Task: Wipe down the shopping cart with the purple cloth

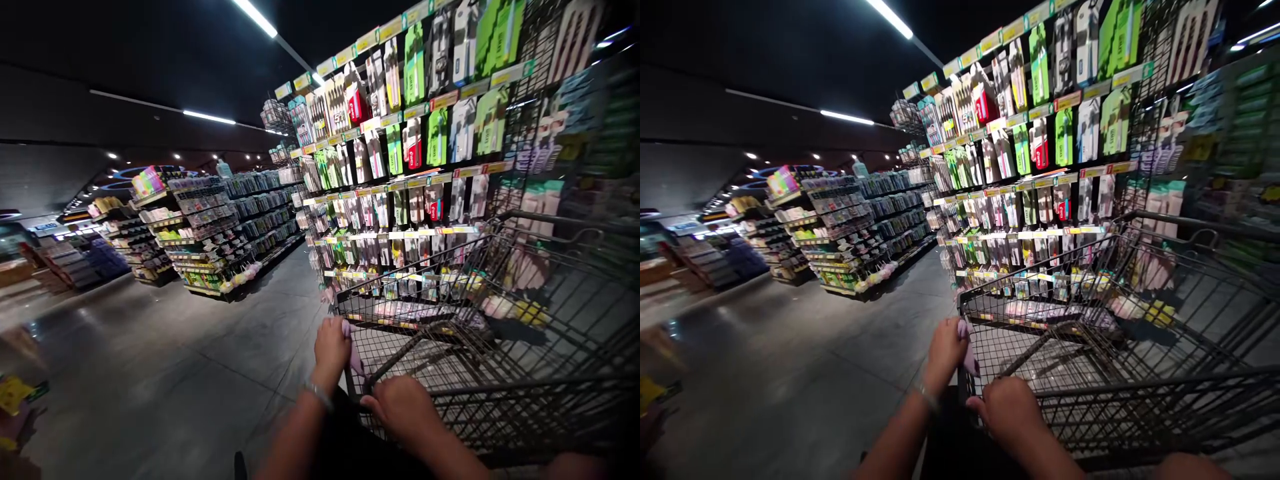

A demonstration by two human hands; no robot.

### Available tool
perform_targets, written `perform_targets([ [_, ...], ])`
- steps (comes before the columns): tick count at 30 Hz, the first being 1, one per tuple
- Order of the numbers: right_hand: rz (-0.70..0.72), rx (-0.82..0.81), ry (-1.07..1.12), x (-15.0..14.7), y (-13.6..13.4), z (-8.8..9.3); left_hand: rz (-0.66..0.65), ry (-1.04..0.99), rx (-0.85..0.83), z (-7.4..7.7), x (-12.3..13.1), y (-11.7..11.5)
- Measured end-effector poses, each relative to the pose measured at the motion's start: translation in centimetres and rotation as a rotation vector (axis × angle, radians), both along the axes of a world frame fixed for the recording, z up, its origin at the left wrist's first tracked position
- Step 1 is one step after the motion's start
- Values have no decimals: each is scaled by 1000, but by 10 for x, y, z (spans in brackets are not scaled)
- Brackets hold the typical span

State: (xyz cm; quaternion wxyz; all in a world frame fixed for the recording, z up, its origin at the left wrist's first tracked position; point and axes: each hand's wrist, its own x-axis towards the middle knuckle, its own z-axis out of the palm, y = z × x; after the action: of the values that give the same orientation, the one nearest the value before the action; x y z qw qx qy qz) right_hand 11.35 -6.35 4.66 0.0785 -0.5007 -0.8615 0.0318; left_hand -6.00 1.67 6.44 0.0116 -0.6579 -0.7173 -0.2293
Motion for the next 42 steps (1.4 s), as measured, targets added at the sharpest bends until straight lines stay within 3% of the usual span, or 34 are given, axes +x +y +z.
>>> perform_targets([
  [3,2,-15,-2,3,-1,0,47,30,-65,9,4,36],
  [5,3,1,7,5,-2,-1,32,29,-82,6,4,41],
  [12,26,71,50,10,-4,-13,-116,-234,-82,-23,-7,-14],
  [16,33,156,112,10,-2,-24,-64,-250,-118,-23,-6,-16],
  [20,17,264,165,8,0,-36,4,-112,-124,-12,-4,25],
  [24,-1,361,199,4,2,-45,29,-169,-78,-4,-9,81],
  [27,-7,412,213,2,4,-48,33,-239,-50,-7,-14,99],
  [30,1,457,215,2,5,-50,10,-330,-46,-21,-20,86],
  [34,21,502,242,2,6,-51,-64,-494,-56,-47,-25,35],
  [39,42,563,305,0,8,-51,3,-1334,24,-73,-13,-30],
  [42,60,584,347,-1,8,-49,-13,-1546,-59,-77,1,-43],
])
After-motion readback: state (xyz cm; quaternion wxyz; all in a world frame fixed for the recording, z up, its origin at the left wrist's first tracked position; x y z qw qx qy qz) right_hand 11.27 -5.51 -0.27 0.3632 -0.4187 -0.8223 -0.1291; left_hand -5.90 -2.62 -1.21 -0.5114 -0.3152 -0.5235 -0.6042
